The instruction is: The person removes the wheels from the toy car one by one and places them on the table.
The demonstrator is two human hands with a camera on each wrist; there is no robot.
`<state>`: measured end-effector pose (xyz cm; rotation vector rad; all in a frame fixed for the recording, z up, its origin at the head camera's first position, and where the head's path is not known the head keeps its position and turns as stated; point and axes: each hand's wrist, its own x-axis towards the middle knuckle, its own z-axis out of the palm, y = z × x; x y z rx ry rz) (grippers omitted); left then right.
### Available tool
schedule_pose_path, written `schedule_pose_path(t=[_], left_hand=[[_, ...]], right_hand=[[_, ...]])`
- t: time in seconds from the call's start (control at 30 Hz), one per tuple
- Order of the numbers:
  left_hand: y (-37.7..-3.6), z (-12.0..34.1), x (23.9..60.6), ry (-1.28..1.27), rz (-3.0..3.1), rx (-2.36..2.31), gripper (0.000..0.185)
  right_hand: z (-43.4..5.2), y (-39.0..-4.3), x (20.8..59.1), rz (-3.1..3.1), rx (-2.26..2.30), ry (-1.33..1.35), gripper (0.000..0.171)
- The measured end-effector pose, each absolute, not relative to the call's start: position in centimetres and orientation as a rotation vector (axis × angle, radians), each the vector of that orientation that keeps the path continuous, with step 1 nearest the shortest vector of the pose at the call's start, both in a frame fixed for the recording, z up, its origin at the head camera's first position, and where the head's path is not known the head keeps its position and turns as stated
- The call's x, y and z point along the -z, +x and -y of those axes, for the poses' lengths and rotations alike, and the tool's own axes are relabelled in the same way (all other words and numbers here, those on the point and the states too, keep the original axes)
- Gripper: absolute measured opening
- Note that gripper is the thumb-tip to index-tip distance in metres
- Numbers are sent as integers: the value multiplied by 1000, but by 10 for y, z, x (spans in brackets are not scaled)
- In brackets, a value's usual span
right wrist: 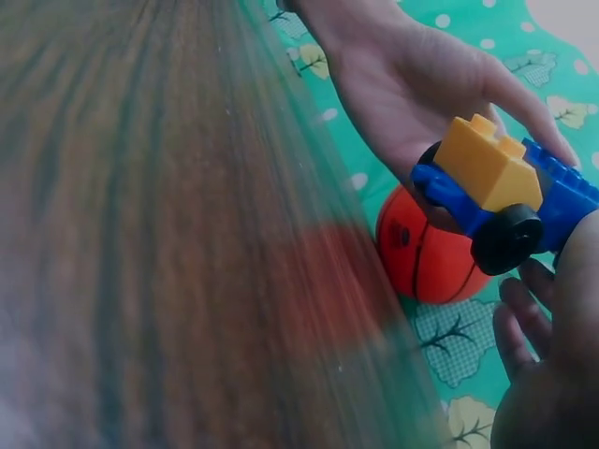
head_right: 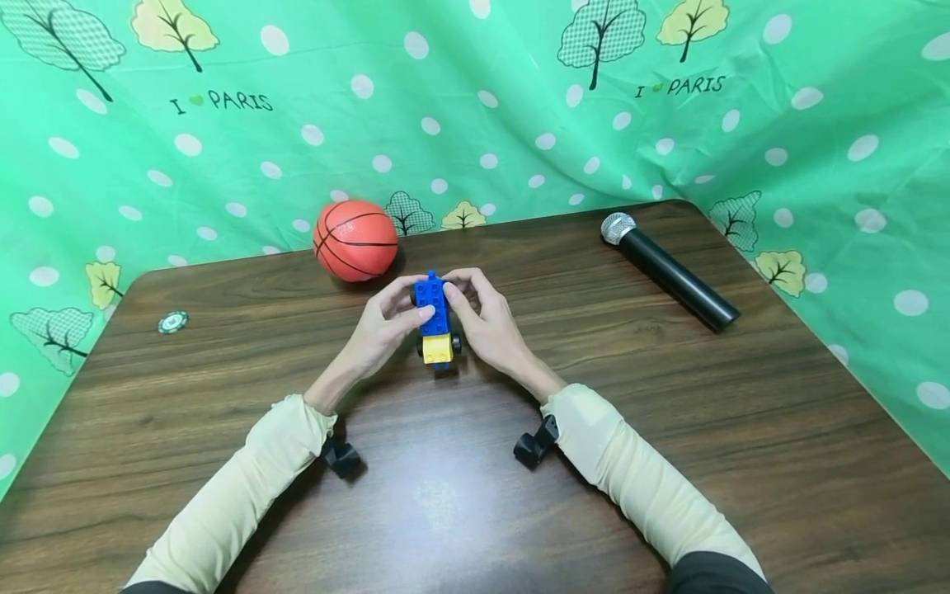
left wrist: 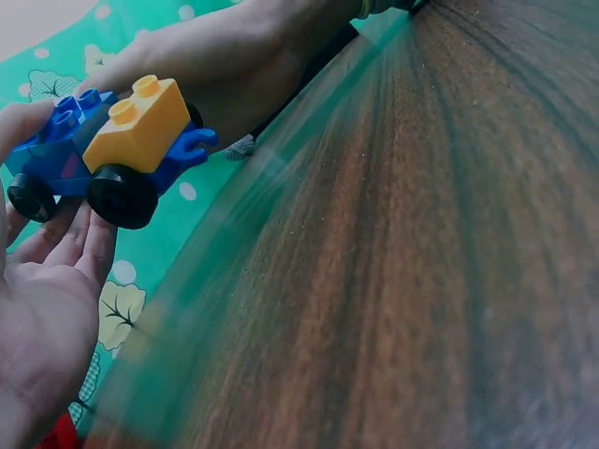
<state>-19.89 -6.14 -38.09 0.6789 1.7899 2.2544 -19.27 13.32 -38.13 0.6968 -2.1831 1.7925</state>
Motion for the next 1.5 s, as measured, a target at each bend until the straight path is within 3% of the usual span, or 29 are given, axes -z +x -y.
schedule_pose_path(t=[0.57, 1.23, 1.5], left_hand=[[-200, 60, 384, 661, -1843, -2160, 34], [-199, 63, 386, 721, -1903, -2088, 42], [-198, 60, 384, 749, -1976, -2080, 38]], right_hand=[[-129, -192, 385, 2139, -1517, 677, 16], [-131, -191, 385, 2178, -1657, 734, 23], [-128, -191, 388, 2099, -1452, 660, 12]])
